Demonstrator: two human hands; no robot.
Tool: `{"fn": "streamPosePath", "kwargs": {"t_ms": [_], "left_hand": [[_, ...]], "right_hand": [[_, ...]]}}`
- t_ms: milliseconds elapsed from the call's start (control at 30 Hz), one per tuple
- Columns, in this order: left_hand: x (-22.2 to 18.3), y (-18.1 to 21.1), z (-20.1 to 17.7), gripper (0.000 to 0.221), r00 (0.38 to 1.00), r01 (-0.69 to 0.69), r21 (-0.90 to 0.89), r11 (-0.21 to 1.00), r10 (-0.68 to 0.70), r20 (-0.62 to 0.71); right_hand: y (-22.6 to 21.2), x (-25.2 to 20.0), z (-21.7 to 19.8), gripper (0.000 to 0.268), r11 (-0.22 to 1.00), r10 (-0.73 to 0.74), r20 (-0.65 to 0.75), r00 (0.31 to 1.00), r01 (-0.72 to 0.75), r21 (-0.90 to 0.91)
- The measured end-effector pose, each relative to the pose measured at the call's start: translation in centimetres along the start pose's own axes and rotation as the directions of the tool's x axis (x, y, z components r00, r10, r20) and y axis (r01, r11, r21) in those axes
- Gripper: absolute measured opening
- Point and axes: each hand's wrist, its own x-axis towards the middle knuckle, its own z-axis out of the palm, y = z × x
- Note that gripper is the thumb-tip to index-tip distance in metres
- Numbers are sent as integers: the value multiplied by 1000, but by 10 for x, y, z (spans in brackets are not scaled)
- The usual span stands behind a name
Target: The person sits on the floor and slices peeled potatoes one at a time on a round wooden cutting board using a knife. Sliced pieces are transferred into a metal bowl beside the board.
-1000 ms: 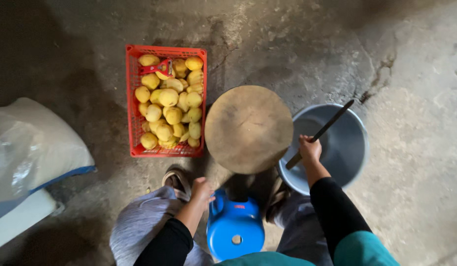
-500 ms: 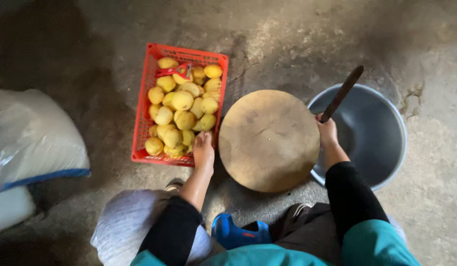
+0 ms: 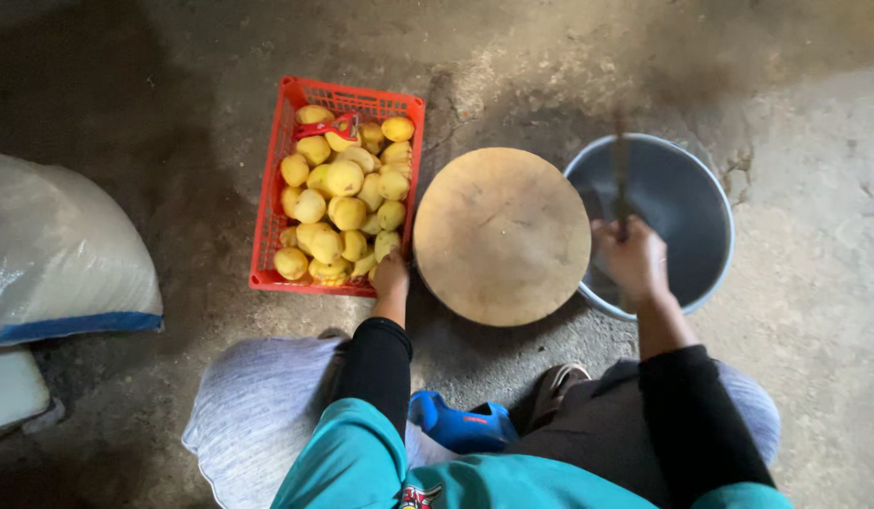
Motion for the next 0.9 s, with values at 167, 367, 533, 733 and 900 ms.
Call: {"fn": "streamPosePath", "kwargs": {"t_ms": [167, 367, 533, 733, 900], "left_hand": [[-19, 17, -14, 62, 988, 48, -147, 988, -69, -137], [-38, 48, -51, 49, 945, -38, -284, 958, -58, -323], [-24, 62, -89, 39, 886, -110, -489, 865, -138, -443], [23, 67, -127, 26, 815, -177, -537, 825, -183, -550], [29, 82, -94, 27, 860, -364, -155, 919, 267, -435]], "right_hand": [[6, -69, 29, 37, 989, -151, 177, 973, 149, 27], [31, -121, 64, 28, 786, -498, 138, 856, 512, -346], [26, -171, 80, 36, -362, -881, 466, 87, 510, -780], [-2, -165, 49, 32, 134, -719, 435, 542, 723, -678], [-5, -130, -2, 45, 951, -292, 67, 954, 297, -89]]}}
